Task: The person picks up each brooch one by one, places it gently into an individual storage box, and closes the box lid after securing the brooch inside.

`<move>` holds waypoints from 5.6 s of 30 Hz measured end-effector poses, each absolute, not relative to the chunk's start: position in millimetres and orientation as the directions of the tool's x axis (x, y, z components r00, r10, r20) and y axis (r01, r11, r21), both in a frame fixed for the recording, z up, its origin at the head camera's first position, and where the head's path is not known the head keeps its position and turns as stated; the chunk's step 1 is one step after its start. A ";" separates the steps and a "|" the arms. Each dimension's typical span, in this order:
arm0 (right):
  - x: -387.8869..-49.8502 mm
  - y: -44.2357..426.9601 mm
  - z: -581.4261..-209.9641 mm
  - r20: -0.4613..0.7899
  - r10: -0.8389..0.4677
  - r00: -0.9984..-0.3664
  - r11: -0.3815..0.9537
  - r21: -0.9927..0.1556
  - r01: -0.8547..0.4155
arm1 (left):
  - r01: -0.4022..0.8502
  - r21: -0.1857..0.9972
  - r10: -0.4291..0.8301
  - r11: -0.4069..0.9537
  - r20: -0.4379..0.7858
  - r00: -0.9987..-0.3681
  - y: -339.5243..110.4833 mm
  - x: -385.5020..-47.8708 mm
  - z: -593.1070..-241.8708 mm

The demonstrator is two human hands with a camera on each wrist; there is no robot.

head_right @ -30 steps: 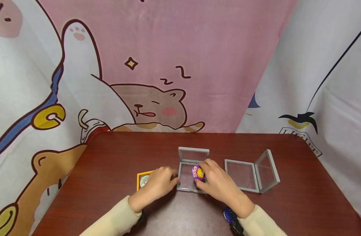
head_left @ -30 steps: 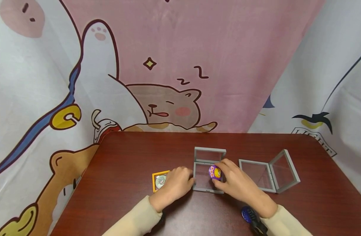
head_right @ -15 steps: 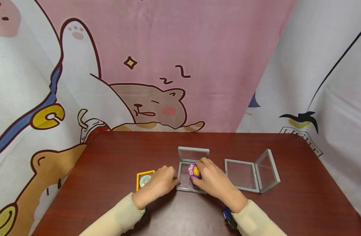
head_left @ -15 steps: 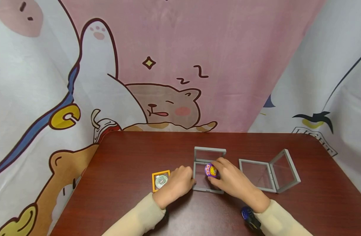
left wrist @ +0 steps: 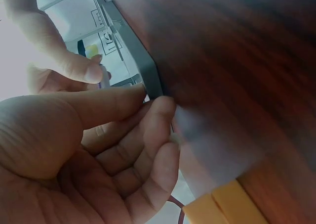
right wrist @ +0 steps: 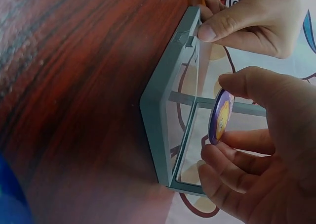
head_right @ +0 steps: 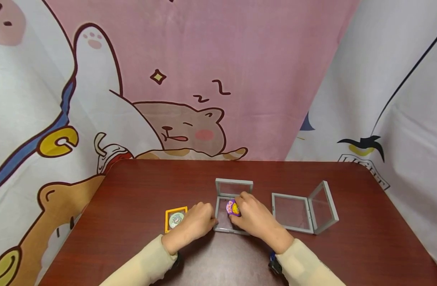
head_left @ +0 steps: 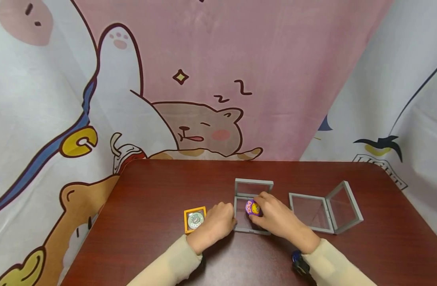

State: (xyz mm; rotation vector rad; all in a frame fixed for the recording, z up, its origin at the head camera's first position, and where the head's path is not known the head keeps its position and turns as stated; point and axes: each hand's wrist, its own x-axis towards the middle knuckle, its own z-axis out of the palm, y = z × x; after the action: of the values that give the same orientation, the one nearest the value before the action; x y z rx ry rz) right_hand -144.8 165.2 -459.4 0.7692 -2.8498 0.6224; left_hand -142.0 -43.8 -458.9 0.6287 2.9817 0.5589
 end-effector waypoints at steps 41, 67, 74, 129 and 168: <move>-138.1 162.5 -459.0 0.159 -0.468 -0.869 0.831 -0.253 -0.495 | 0.338 0.414 0.402 0.845 -0.075 -0.913 -44.5 -136.6 -458.8; -149.4 202.7 -419.0 0.524 -0.382 -0.761 0.779 -0.260 -0.570 | 0.333 0.446 0.406 0.831 -0.077 -0.911 -44.3 -137.2 -458.7; -151.1 205.0 -426.4 0.433 -0.383 -0.816 0.800 -0.286 -0.528 | 0.333 0.454 0.409 0.826 -0.077 -0.909 -45.1 -137.7 -459.5; -115.7 214.3 -446.2 0.510 -0.657 -0.554 0.582 -0.124 -0.804 | 0.375 0.545 0.456 0.750 -0.015 -0.890 -54.0 -130.8 -462.5; -106.9 208.9 -461.6 0.381 -0.712 -0.589 0.613 -0.071 -0.787 | 0.618 0.417 0.563 0.667 0.261 -0.784 -59.6 -106.1 -465.1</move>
State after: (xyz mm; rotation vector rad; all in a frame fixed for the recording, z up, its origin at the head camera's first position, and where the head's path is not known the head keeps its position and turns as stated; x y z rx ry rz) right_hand -106.9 208.9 -461.6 1.2120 -2.5257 0.3333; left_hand -106.1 -59.6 -465.1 1.0548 2.9677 0.8095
